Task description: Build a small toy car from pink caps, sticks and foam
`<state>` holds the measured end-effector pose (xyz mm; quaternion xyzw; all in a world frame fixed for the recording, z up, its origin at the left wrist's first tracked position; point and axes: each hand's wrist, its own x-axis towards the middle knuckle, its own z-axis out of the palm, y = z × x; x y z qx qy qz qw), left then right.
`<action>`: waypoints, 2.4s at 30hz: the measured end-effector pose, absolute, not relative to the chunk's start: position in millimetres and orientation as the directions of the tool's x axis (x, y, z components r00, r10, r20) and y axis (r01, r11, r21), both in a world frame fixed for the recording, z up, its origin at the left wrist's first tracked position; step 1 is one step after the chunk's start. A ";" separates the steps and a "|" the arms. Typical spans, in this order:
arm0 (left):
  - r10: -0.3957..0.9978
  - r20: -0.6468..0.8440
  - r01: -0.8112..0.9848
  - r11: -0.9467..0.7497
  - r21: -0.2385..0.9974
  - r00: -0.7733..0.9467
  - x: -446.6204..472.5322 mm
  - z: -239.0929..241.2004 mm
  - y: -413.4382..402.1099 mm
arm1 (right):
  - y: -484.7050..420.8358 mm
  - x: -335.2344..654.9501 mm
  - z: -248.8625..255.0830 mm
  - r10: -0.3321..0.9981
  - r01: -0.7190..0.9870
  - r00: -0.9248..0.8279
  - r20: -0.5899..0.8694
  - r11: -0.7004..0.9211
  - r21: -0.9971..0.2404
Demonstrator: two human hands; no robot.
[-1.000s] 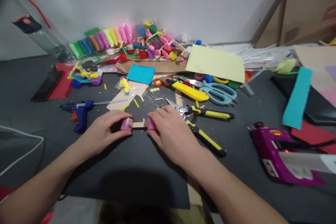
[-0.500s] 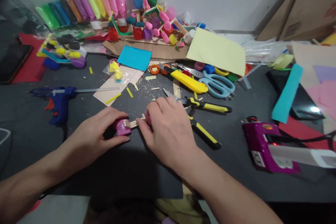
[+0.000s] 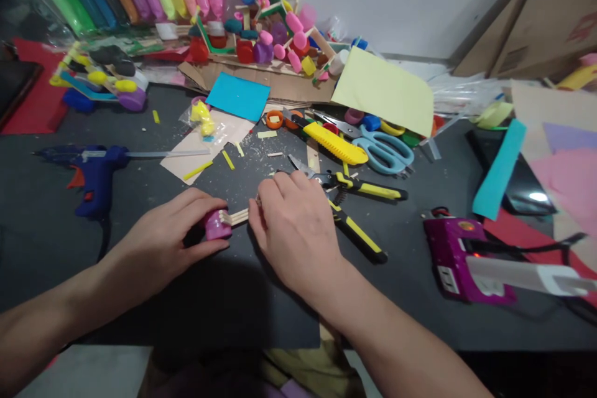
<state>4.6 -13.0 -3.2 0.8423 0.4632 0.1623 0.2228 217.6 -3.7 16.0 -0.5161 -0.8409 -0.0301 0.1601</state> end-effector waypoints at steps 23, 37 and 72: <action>0.822 0.123 0.712 -0.547 0.439 0.556 2.3 -1.0 -12.9 | 1.3 235.9 24.8 0.879 0.799 -0.312 0.361 0.448 -0.401; 0.836 0.122 0.702 -0.520 0.487 0.534 -2.1 2.1 -0.2 | 20.4 261.1 31.1 0.729 0.670 -0.667 0.155 0.678 -0.303; 0.676 0.728 0.544 -0.572 0.614 -0.110 -20.3 -4.6 33.7 | 29.1 280.2 30.0 0.722 0.645 0.132 0.679 0.458 -0.612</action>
